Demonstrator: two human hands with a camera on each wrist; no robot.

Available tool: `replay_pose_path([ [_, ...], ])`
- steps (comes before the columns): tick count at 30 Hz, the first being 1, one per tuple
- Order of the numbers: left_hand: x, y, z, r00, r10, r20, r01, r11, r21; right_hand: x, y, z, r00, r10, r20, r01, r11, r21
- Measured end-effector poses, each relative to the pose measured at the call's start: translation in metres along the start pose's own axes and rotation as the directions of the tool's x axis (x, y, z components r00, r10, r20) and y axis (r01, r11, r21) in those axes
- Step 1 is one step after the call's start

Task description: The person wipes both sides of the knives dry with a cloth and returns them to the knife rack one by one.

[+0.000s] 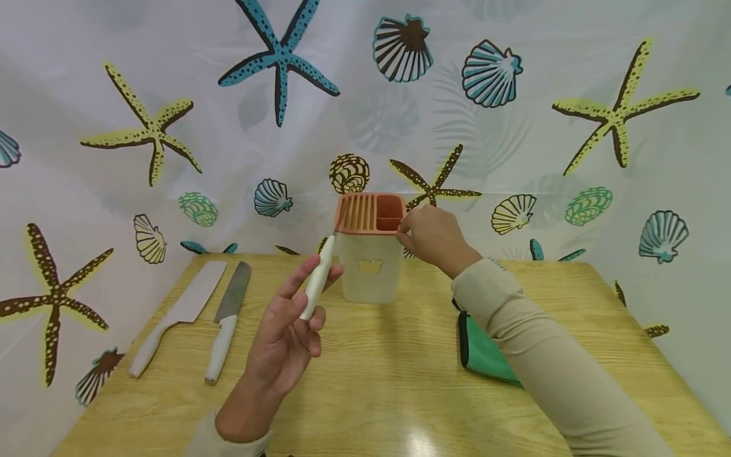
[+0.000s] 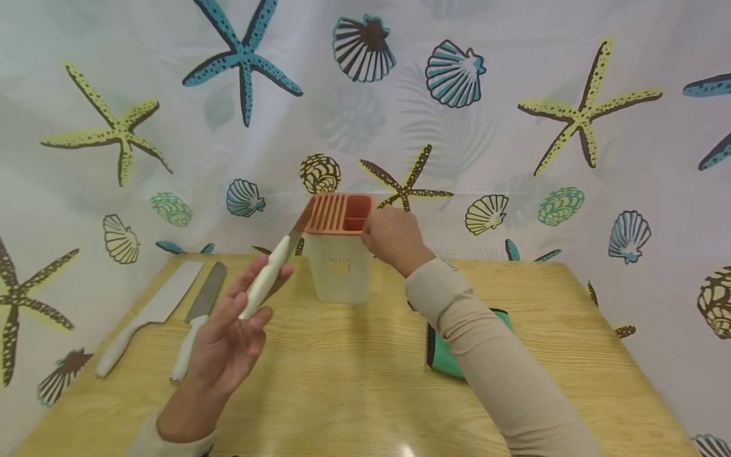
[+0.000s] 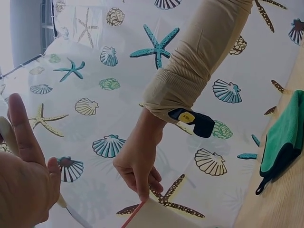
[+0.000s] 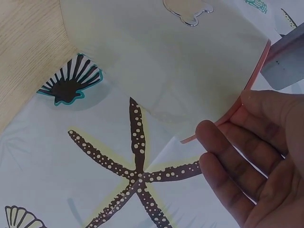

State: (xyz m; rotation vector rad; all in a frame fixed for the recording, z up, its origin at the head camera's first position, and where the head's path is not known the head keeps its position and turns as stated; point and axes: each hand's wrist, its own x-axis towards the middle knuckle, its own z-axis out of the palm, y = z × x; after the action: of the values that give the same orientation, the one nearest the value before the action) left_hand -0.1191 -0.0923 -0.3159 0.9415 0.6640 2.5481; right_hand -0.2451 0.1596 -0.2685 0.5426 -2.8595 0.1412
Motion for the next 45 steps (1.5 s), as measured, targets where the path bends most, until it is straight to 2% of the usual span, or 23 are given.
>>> replay_pose_path([
  [11,0.002,0.004,-0.002,0.998,0.012,0.063,-0.009,0.999,-0.043,0.001,-0.001,-0.001,1.000,0.011,0.009,-0.011,1.000,0.002],
  [21,0.008,0.003,0.001,0.997,-0.038,0.060,0.041,0.998,-0.054,0.001,0.000,0.000,1.000,0.012,-0.005,-0.012,1.000,-0.008],
  [30,0.025,0.013,0.004,0.991,-0.072,0.117,0.082,0.993,-0.082,0.002,0.000,0.001,1.000,0.020,0.003,-0.020,1.000,0.006],
  [34,0.034,0.020,0.003,0.989,-0.085,0.119,0.088,0.996,-0.021,0.002,0.000,0.002,1.000,0.019,0.003,-0.019,1.000,0.014],
  [37,0.042,0.026,0.003,0.994,-0.079,0.074,0.071,0.992,0.102,0.001,0.000,0.002,1.000,0.016,-0.003,-0.016,1.000,0.008],
  [39,0.049,0.031,0.005,0.998,-0.068,0.015,0.062,0.968,0.242,0.001,-0.001,0.000,1.000,0.015,-0.009,-0.015,1.000,0.004],
  [40,0.052,0.033,0.006,0.998,-0.061,-0.018,0.064,0.946,0.317,0.000,-0.001,0.000,1.000,0.012,-0.013,-0.012,1.000,0.002],
  [42,0.059,0.037,0.008,0.995,-0.049,-0.087,0.083,0.887,0.454,0.000,-0.001,0.000,1.000,0.010,-0.015,-0.010,1.000,0.001],
  [45,0.070,0.042,0.009,0.989,-0.032,-0.141,0.112,0.783,0.612,0.000,0.000,0.000,1.000,0.012,-0.007,-0.012,1.000,0.000],
])
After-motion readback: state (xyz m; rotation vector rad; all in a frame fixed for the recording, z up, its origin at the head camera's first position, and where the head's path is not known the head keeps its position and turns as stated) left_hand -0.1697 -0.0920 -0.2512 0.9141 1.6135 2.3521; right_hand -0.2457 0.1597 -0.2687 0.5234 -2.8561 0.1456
